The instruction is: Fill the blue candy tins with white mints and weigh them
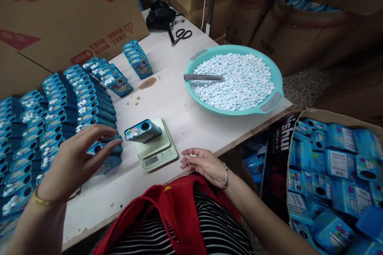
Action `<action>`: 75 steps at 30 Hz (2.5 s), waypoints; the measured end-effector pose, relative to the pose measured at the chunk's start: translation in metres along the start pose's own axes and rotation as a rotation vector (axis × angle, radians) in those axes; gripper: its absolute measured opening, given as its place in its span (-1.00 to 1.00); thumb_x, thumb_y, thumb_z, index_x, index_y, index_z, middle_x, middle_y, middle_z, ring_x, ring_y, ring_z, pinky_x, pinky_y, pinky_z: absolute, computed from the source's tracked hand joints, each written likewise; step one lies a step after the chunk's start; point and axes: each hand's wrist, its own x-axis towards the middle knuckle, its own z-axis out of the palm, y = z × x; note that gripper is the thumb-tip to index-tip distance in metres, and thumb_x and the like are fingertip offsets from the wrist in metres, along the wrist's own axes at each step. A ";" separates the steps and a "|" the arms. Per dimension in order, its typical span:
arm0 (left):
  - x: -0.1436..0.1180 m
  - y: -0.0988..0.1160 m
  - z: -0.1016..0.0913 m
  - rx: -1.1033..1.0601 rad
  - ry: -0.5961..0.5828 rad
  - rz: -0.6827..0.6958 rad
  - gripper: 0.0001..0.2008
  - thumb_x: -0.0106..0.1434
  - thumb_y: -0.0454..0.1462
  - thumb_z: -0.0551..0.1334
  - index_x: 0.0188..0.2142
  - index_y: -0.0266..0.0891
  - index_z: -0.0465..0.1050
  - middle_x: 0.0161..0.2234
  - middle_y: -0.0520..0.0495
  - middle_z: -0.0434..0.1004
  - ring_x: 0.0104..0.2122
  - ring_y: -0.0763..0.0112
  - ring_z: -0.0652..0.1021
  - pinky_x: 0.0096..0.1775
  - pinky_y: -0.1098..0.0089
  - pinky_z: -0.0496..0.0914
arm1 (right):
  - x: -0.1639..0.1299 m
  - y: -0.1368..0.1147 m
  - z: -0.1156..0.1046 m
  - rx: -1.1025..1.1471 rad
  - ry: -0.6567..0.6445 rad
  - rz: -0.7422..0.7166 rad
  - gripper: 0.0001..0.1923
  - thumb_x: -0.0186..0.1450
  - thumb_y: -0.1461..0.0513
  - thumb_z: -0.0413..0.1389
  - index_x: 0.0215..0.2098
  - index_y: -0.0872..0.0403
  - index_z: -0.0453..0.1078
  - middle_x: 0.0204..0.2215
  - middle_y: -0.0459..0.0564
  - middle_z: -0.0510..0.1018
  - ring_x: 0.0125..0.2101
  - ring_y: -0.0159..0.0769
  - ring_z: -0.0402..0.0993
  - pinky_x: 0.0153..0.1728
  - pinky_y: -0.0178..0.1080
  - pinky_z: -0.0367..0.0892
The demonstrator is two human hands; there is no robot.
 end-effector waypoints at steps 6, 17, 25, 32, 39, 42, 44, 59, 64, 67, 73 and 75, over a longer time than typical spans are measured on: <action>-0.064 -0.016 0.038 -0.172 -0.035 -0.266 -0.73 0.27 -0.05 0.14 -0.29 -0.19 0.42 -0.36 -0.05 0.51 -0.37 0.37 0.51 -0.35 0.38 0.41 | 0.002 -0.003 0.003 -0.098 0.029 -0.013 -0.66 0.04 0.11 0.35 -0.34 0.17 0.45 -0.45 -0.06 0.54 -0.50 -0.51 0.40 -0.48 -0.41 0.29; -0.098 -0.019 0.083 -0.358 -0.133 -0.438 -0.64 0.25 0.01 0.10 -0.31 -0.21 0.45 -0.34 -0.09 0.52 -0.36 0.36 0.51 -0.49 0.47 0.39 | 0.015 -0.064 0.044 -0.603 0.016 -0.325 -0.71 0.14 0.10 0.24 -0.29 0.16 0.43 -0.58 -0.11 0.49 -0.64 -0.51 0.30 -0.62 -0.37 0.19; -0.092 -0.025 0.084 -0.344 -0.079 -0.384 -0.67 0.27 -0.02 0.09 -0.31 -0.21 0.45 -0.35 -0.08 0.51 -0.37 0.37 0.50 -0.40 0.43 0.42 | 0.036 -0.100 0.107 -1.055 -0.059 -0.607 -0.89 0.24 0.27 0.12 -0.31 0.15 0.47 -0.72 -0.22 0.36 -0.63 -0.48 0.31 -0.49 -0.34 0.26; -0.091 -0.029 0.091 -0.384 -0.057 -0.371 -0.68 0.27 -0.03 0.10 -0.32 -0.20 0.45 -0.34 -0.07 0.53 -0.36 0.37 0.52 -0.41 0.44 0.42 | 0.047 -0.100 0.120 -1.368 -0.036 -0.774 -0.87 0.23 0.38 0.13 -0.27 0.16 0.50 -0.53 -0.10 0.51 -0.45 -0.40 0.42 -0.33 -0.30 0.32; -0.083 -0.028 0.090 -0.377 -0.008 -0.307 -0.75 0.29 -0.09 0.11 -0.29 -0.21 0.43 -0.32 -0.07 0.52 -0.32 0.37 0.51 -0.37 0.44 0.41 | 0.044 -0.099 0.122 -1.530 -0.099 -0.888 -0.82 0.30 0.38 0.06 -0.17 0.18 0.47 -0.32 0.04 0.57 -0.26 -0.29 0.47 -0.19 -0.23 0.35; -0.079 -0.025 0.088 -0.372 0.012 -0.280 -0.77 0.30 -0.11 0.11 -0.30 -0.21 0.42 -0.34 -0.07 0.51 -0.33 0.38 0.51 -0.34 0.43 0.41 | 0.046 -0.097 0.122 -1.573 -0.130 -0.906 -0.80 0.29 0.40 0.05 -0.17 0.17 0.46 -0.26 0.06 0.57 -0.21 -0.27 0.47 -0.14 -0.20 0.36; -0.077 -0.024 0.088 -0.372 0.011 -0.266 -0.77 0.30 -0.12 0.11 -0.30 -0.21 0.42 -0.34 -0.06 0.51 -0.35 0.38 0.51 -0.33 0.42 0.42 | 0.047 -0.096 0.122 -1.599 -0.143 -0.902 -0.81 0.29 0.41 0.04 -0.19 0.17 0.46 -0.26 0.07 0.56 -0.20 -0.26 0.47 -0.13 -0.20 0.36; -0.088 -0.027 0.088 -0.360 -0.025 -0.357 -0.74 0.28 -0.07 0.11 -0.28 -0.20 0.43 -0.32 -0.08 0.51 -0.33 0.37 0.50 -0.33 0.41 0.42 | 0.014 -0.108 0.076 -0.981 0.257 -0.900 -0.63 0.34 0.04 0.02 -0.06 0.09 0.44 -0.49 -0.09 0.48 -0.61 -0.47 0.27 -0.51 -0.31 0.27; -0.084 -0.022 0.084 -0.355 0.026 -0.345 -0.77 0.28 -0.11 0.13 -0.23 -0.21 0.42 -0.30 -0.07 0.49 -0.34 0.39 0.50 -0.31 0.40 0.43 | 0.034 -0.077 0.013 -0.780 0.412 -0.689 -0.58 0.25 -0.03 0.08 -0.20 0.16 0.45 -0.67 -0.20 0.30 -0.70 -0.52 0.11 -0.64 -0.36 0.07; -0.077 -0.016 0.079 -0.306 0.135 -0.304 -0.79 0.29 -0.19 0.14 -0.12 -0.20 0.40 -0.21 -0.10 0.48 -0.25 0.35 0.51 -0.22 0.36 0.43 | 0.047 -0.049 -0.016 -0.680 0.459 -0.537 -0.52 0.20 -0.08 0.10 -0.22 0.18 0.44 -0.68 -0.22 0.27 -0.70 -0.52 0.10 -0.65 -0.36 0.03; -0.062 -0.007 0.077 -0.065 0.284 -0.212 -0.54 0.27 -0.20 0.17 0.16 -0.09 0.23 0.16 -0.20 0.26 0.13 0.11 0.33 0.13 0.05 0.25 | 0.059 -0.017 -0.036 -0.701 0.478 -0.490 -0.49 0.18 -0.10 0.06 -0.26 0.19 0.45 -0.66 -0.20 0.27 -0.68 -0.50 0.09 -0.63 -0.35 0.03; -0.058 -0.006 0.079 -0.006 0.257 -0.187 -0.49 0.27 -0.15 0.16 0.21 -0.05 0.17 0.24 -0.20 0.14 0.21 0.04 0.23 0.17 -0.01 0.17 | 0.060 -0.016 -0.036 -0.736 0.469 -0.517 -0.50 0.19 -0.10 0.05 -0.27 0.18 0.45 -0.66 -0.20 0.27 -0.65 -0.48 0.12 -0.60 -0.35 0.07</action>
